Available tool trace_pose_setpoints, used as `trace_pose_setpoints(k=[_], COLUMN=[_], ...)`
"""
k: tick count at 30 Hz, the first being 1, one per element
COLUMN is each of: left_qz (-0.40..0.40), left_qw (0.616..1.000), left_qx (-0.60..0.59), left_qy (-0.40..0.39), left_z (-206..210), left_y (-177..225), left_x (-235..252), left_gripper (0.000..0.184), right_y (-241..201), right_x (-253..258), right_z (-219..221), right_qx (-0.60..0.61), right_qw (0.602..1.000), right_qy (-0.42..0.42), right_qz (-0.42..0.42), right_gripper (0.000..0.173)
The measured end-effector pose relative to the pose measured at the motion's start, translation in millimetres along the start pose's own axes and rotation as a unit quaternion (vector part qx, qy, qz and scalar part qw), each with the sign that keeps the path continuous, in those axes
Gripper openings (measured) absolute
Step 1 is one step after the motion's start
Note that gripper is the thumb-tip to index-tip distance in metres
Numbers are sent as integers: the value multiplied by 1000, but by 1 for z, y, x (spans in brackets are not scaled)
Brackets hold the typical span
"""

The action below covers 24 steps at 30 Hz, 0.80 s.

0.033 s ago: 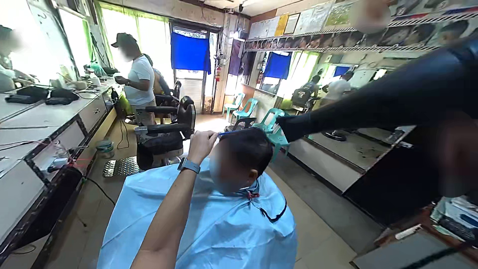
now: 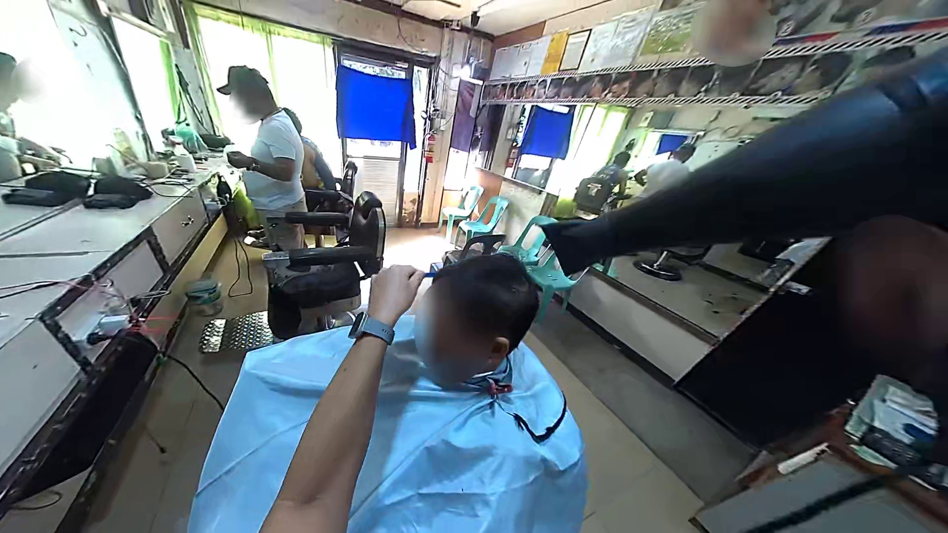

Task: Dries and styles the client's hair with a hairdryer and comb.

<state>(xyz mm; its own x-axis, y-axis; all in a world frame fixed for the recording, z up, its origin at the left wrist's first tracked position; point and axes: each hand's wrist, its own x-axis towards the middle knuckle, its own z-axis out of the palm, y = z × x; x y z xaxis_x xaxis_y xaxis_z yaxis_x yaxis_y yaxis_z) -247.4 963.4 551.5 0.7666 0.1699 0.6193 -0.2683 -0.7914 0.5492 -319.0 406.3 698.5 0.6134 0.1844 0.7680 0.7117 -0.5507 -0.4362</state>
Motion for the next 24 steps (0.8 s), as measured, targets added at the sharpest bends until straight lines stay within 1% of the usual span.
trace_pose_setpoints(k=[1,2,3,4,5,6,7,8,9,10,11,12,13,14,15,16,17,18,19,20,21,22,24], left_qz=[-28,-37,-18,26,82,128,153,155,139,107,56,-10,-77,-126,-146,-131,-81,-1,83,148,186,200,174], left_qw=[999,997,993,987,976,964,957,955,957,964,974,983,985,982,978,975,972,968,962,956,954,957,972], left_qx=[-8,-22,-39,-76,-131,-173,-191,-197,-195,-187,-171,-152,-136,-124,-124,-131,-150,-173,-186,-181,-161,-135,-77], left_qy=[16,59,109,138,150,154,157,162,166,159,138,105,72,65,85,124,160,180,184,177,169,161,137], left_z=[-2,-2,2,8,17,28,37,43,45,43,38,32,26,23,21,21,24,28,33,37,40,39,28], left_y=[0,1,3,7,10,10,8,3,-4,-10,-16,-20,-23,-24,-21,-15,-7,1,9,16,19,17,8], left_x=[-9,-21,-32,-47,-61,-69,-72,-69,-63,-54,-45,-37,-32,-30,-34,-44,-56,-66,-71,-70,-64,-54,-25], left_gripper=[40,41,40,35,29,25,23,22,23,24,26,28,31,34,35,35,34,30,26,24,24,24,25], right_y=[-60,-89,-79,-38,15,53,61,45,-1,-82,-127,-145,-149,-147,-143,-140,-138,-134,-130,-128,-126,-127,-129], right_x=[11,23,26,22,20,20,23,27,33,41,47,49,49,48,47,46,44,43,43,41,39,37,33], right_z=[38,53,48,28,4,-13,-17,-11,10,53,69,73,73,70,67,65,63,60,59,58,57,58,58], right_qx=[-114,-165,-169,-155,-158,-183,-217,-247,-273,-275,-242,-211,-193,-189,-193,-200,-205,-210,-216,-219,-226,-233,-249], right_qw=[972,945,951,973,984,982,974,966,960,948,956,967,975,977,977,975,973,971,970,968,966,963,958], right_qy=[124,146,130,90,61,48,50,40,40,97,87,69,57,49,49,54,65,74,82,87,92,95,103], right_qz=[166,240,222,143,57,-6,-37,-63,-46,127,144,121,97,82,73,75,80,82,82,83,86,91,99], right_gripper=[13,18,25,30,34,36,36,34,30,25,34,45,53,59,62,63,64,63,63,64,66,69,71])
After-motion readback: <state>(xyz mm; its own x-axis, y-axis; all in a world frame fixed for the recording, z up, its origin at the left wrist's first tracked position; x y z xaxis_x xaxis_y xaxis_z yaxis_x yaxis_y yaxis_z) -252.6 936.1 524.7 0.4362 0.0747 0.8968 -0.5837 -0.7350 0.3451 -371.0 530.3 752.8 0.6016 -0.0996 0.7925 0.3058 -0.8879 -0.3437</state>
